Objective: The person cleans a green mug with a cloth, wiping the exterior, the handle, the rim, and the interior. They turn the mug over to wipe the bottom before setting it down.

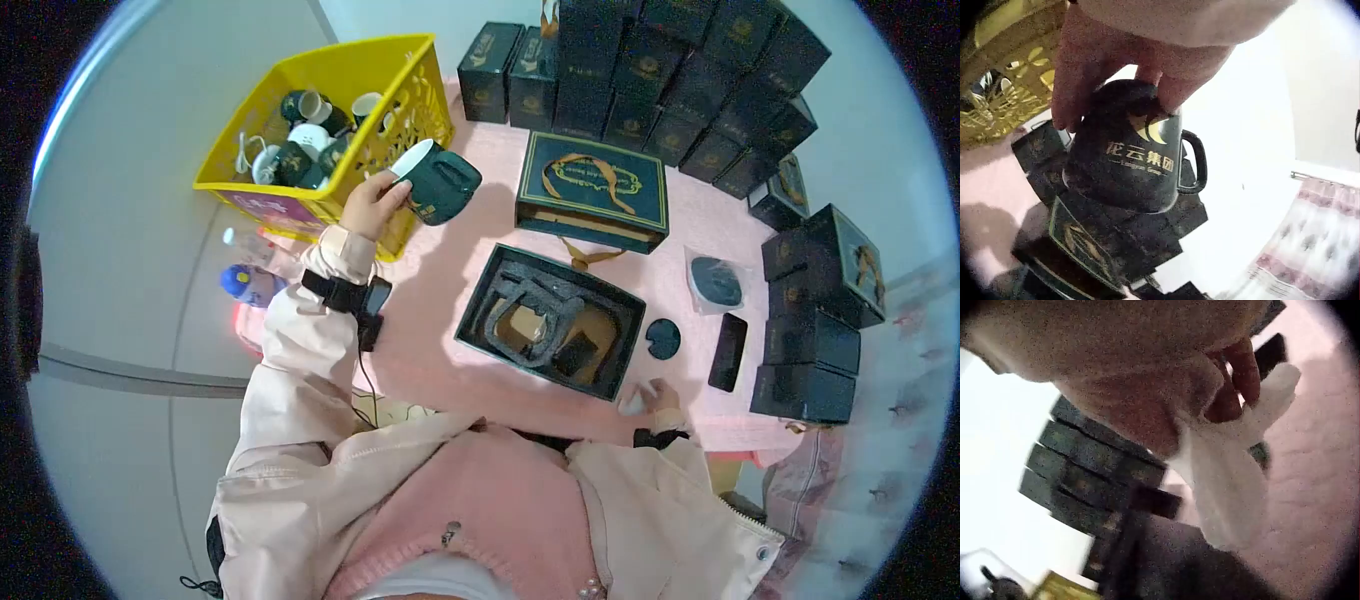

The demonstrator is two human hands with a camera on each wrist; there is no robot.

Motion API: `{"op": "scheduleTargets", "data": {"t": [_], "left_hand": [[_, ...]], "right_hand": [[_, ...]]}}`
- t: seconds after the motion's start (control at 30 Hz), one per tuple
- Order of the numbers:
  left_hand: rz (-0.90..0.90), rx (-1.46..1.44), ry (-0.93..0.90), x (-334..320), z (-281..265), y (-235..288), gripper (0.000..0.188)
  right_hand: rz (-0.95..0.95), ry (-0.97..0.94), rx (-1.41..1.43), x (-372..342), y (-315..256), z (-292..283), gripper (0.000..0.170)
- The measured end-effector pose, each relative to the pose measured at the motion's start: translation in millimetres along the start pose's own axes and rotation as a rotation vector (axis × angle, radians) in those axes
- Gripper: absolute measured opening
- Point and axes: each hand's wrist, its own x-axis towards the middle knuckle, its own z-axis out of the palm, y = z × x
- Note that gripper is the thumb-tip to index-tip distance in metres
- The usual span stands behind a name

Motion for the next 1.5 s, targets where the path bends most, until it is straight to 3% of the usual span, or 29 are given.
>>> {"op": "scheduleTargets", "data": {"t": [0.07, 0.1, 0.2, 0.23, 0.27, 0.33, 0.4, 0.47, 0.6, 0.67, 0.73, 0.83, 0.93, 1.03, 1.1, 1.17, 1.2, 1.27, 1.3, 1.43, 1.5], "left_hand": [[-0.018, -0.428, -0.063, -3.4, 4.7, 3.9, 0.018], [-0.003, -0.564, -0.109, -15.4, -65.3, 59.2, 0.018], [-0.003, -0.742, -0.28, -34.9, -69.3, 105.3, 0.017], [0.013, -0.755, -0.3, -37.8, -63.0, 113.0, 0.017], [0.098, -0.67, -0.378, -38.5, -55.9, 117.7, 0.017], [0.191, -0.598, -0.438, -44.3, -43.0, 127.9, 0.017], [0.072, -0.682, -0.541, -55.2, -36.7, 135.7, 0.02], [0.003, -0.632, -0.507, -65.3, -50.2, 145.8, 0.022], [-0.167, -0.62, -0.504, -77.5, -63.5, 136.3, 0.027], [-0.149, -0.592, -0.508, -80.1, -75.5, 136.9, 0.026], [-0.149, -0.546, -0.529, -82.6, -88.7, 135.4, 0.026], [-0.026, -0.373, -0.486, -84.6, -106.8, 126.2, 0.024], [0.153, -0.449, -0.24, -90.2, -110.0, 105.7, 0.036], [0.191, -0.64, -0.265, -100.4, -117.7, 98.7, 0.046], [0.208, -0.733, -0.249, -105.3, -119.1, 102.1, 0.051], [0.354, -0.951, -0.179, -106.0, -117.6, 108.5, 0.061], [0.357, -0.94, -0.12, -107.5, -126.0, 112.1, 0.061], [0.316, -0.689, -0.016, -108.4, -149.9, 120.9, 0.058], [0.31, -0.668, 0.041, -106.0, -157.9, 120.3, 0.058], [0.192, -0.818, -0.023, -98.3, -181.1, 120.2, 0.054], [-0.036, -1.062, -0.133, -101.4, -190.0, 127.6, 0.051]], "right_hand": [[-0.047, 0.5, 0.442, 5.4, -21.7, -8.9, 0.027], [-0.185, 0.512, 0.581, -35.7, -78.9, -28.7, 0.026], [-0.52, 0.653, 0.663, -96.5, -204.0, -81.1, 0.021], [-0.522, 0.609, 0.747, -108.8, -234.7, -86.5, 0.023], [-0.535, 0.566, 0.831, -115.2, -261.7, -89.0, 0.025], [-0.909, 0.734, 0.653, -116.9, -307.5, -88.6, 0.027], [-1.001, 0.71, 0.599, -123.8, -333.4, -93.1, 0.029], [-1.133, 0.669, 0.56, -119.4, -352.8, -97.3, 0.032], [-1.094, 0.612, 0.637, -133.8, -371.4, -73.8, 0.032], [-1.001, 0.698, 0.738, -144.3, -386.7, -62.9, 0.031], [-0.964, 0.659, 0.846, -142.0, -396.4, -51.8, 0.03], [-0.844, 0.593, 1.075, -135.5, -412.8, -33.6, 0.03], [-0.741, 0.726, 1.172, -135.8, -435.0, -41.4, 0.028], [-0.655, 0.473, 1.764, -145.3, -449.7, -39.6, 0.031], [-0.697, 0.49, 1.768, -157.1, -462.8, -40.2, 0.032], [-0.802, 0.523, 1.747, -161.9, -475.4, -42.1, 0.035], [-0.834, 0.463, 1.738, -158.5, -476.1, -38.3, 0.035], [-0.891, 0.945, 1.123, -147.7, -476.8, -31.0, 0.038], [-0.936, 0.897, 1.137, -154.4, -490.3, -34.5, 0.038], [-0.841, 0.882, 1.176, -191.2, -519.4, -35.6, 0.042], [-0.796, 0.941, 1.015, -194.3, -521.8, -32.2, 0.043]]}}
